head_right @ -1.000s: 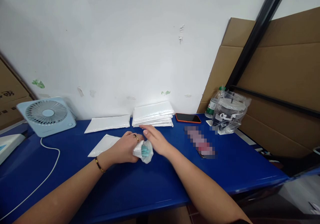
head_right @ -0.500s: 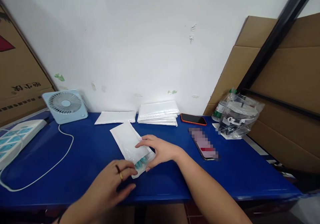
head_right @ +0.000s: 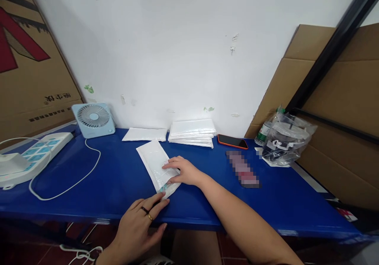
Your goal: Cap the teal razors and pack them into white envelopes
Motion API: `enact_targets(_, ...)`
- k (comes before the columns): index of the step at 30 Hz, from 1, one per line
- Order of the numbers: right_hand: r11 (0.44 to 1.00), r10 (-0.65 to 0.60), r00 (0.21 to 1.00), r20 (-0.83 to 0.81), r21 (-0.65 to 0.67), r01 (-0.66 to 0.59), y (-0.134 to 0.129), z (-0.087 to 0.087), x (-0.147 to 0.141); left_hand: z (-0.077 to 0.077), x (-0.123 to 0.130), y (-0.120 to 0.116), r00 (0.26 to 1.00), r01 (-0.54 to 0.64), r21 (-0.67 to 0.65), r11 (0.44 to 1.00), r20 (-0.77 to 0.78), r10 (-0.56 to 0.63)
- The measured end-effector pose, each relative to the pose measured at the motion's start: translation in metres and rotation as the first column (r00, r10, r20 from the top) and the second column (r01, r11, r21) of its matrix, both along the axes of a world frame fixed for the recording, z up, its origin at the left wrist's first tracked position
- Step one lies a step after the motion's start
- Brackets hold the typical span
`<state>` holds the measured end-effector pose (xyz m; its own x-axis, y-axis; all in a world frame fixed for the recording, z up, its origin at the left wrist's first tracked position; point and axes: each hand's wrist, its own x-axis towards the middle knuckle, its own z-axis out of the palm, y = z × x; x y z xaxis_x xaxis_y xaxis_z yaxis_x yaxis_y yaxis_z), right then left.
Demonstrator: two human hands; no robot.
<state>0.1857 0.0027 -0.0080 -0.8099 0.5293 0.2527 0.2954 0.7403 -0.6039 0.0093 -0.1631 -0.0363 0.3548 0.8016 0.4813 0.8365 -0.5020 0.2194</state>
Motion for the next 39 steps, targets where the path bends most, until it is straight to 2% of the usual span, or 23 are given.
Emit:
enact_targets(5, 1.0, -0.003, 0.994, 0.11, -0.006, 0.004, -0.011, 0.006, -0.006, 0.0, 0.001, -0.003, 0.999, 0.022, -0.011, 1.0, -0.04, -0.022)
enact_targets(9, 0.988, -0.109, 0.982, 0.153, 0.124, 0.091, -0.021, 0.007, -0.017, -0.002, 0.001, -0.003, 0.999, 0.028, -0.006, 1.0, -0.025, -0.028)
enact_targets(11, 0.984, -0.111, 0.982, 0.152, 0.156, 0.087, -0.021, 0.007, -0.019, -0.002, 0.001, -0.002, 1.0, 0.025, -0.014, 1.0, -0.013, -0.026)
enact_targets(16, 0.999, 0.036, 0.992, 0.119, 0.015, -0.038, -0.005, 0.005, -0.008, -0.002, 0.001, -0.002, 1.0, 0.022, -0.023, 1.0, 0.009, -0.022)
enact_targets(20, 1.0, -0.024, 0.999, -0.023, -0.016, 0.024, 0.005, 0.001, -0.001, 0.0, 0.001, -0.003, 1.0, 0.022, -0.029, 0.999, 0.01, -0.022)
enact_targets(24, 0.993, 0.08, 0.997, 0.015, -0.093, -0.078, 0.005, 0.003, 0.003, 0.0, 0.001, -0.002, 1.0, 0.022, -0.052, 0.998, 0.012, -0.022)
enact_targets(29, 0.993, -0.032, 0.999, -0.034, -0.116, 0.028, 0.004, 0.004, 0.005, 0.001, 0.001, -0.001, 0.999, 0.027, -0.088, 0.996, 0.04, -0.023)
enact_targets(31, 0.986, 0.026, 0.999, -0.024, -0.166, -0.029, 0.006, 0.007, 0.01, 0.003, 0.001, -0.002, 0.998, 0.029, -0.125, 0.992, 0.054, -0.023)
enact_targets(33, 0.959, 0.123, 0.992, -0.02, -0.253, -0.124, 0.008, 0.01, 0.018, 0.006, 0.001, -0.001, 0.998, 0.008, -0.162, 0.987, 0.068, 0.003)
enact_targets(35, 0.935, 0.18, 0.983, -0.028, -0.306, -0.18, 0.012, 0.013, 0.027, 0.008, 0.001, 0.004, 0.993, -0.07, -0.172, 0.983, 0.087, 0.086)
enact_targets(37, 0.942, 0.189, 0.982, -0.026, -0.277, -0.188, 0.015, 0.013, 0.032, 0.011, 0.001, 0.012, 0.977, -0.174, -0.169, 0.97, 0.095, 0.192)
enact_targets(39, 0.962, 0.164, 0.986, -0.022, -0.217, -0.165, 0.018, 0.01, 0.032, 0.015, 0.001, 0.023, 0.965, -0.23, -0.195, 0.953, 0.079, 0.249)
